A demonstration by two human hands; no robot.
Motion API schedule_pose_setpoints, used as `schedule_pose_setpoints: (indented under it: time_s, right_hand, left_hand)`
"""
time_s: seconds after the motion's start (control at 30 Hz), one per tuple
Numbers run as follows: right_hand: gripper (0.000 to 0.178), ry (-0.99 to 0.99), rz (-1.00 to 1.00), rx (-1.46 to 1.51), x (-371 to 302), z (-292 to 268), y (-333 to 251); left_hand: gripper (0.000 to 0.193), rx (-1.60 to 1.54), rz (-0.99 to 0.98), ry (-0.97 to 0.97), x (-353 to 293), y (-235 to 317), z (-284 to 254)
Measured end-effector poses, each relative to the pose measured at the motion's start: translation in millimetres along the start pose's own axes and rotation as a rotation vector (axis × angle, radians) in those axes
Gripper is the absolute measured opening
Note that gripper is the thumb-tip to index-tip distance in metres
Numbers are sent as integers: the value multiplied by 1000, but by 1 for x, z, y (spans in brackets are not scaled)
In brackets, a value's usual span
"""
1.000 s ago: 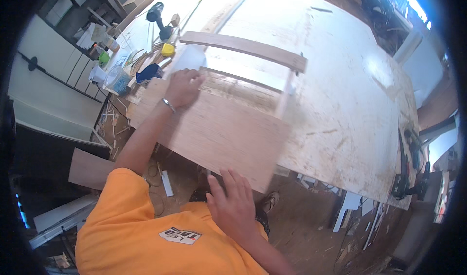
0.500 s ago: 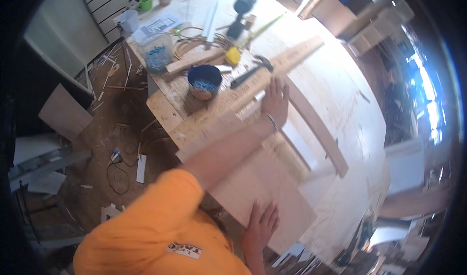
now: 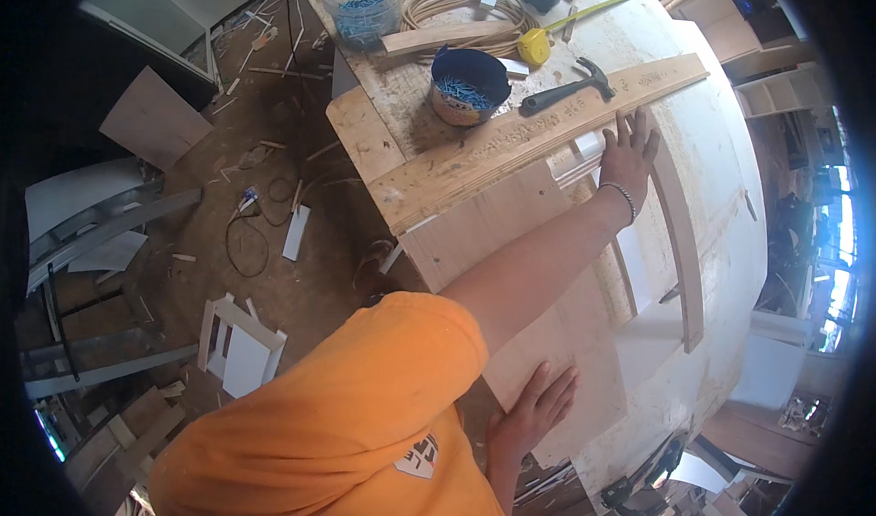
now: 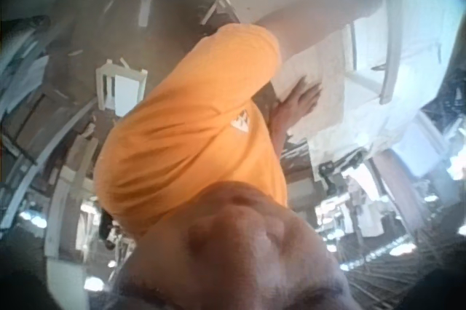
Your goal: The person assembles a wooden cabinet by positioning wooden panels together, measuring the dimensions with a tape measure, and securing the pieces using a hammer and a power drill.
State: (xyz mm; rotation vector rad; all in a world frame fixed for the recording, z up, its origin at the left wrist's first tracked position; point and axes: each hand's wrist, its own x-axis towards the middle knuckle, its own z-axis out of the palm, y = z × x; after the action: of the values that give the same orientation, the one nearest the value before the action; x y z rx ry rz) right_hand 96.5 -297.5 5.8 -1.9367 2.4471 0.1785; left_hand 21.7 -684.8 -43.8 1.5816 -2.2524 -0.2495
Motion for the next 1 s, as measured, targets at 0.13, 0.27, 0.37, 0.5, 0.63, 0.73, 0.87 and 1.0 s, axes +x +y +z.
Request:
schedule_pose_setpoints:
  time_s: [0.13, 0.27, 0.37, 0.5, 0.63, 0.73, 0.87, 1.0]
  right_hand:
    - [89, 30, -6, 70, 2, 0, 4]
    - [92, 12, -64, 131, 8, -6, 7]
    - [92, 26, 27, 233, 1, -4, 20]
    - [80, 88, 20, 265, -5, -7, 34]
    - [66, 212, 14, 375, -9, 9, 38]
    - [61, 260, 22, 415, -7, 17, 37]
    - [59, 291, 20, 387, -7, 14, 38]
    - [58, 323, 7, 369, -1, 12, 44]
  left_hand:
    - [62, 23, 2, -42, 7, 19, 7]
    - [47, 107, -64, -173, 53, -23, 65]
    - [82, 1, 63, -37, 17, -6, 39]
    - [95, 361, 254, 20, 2, 33, -5]
    - [81, 198, 753, 231, 25, 31, 28]
    - [70, 216, 677, 177, 48, 25, 44]
    - [65, 302, 654, 53, 61, 26, 50]
    - [64, 285, 740, 65, 78, 23, 47]
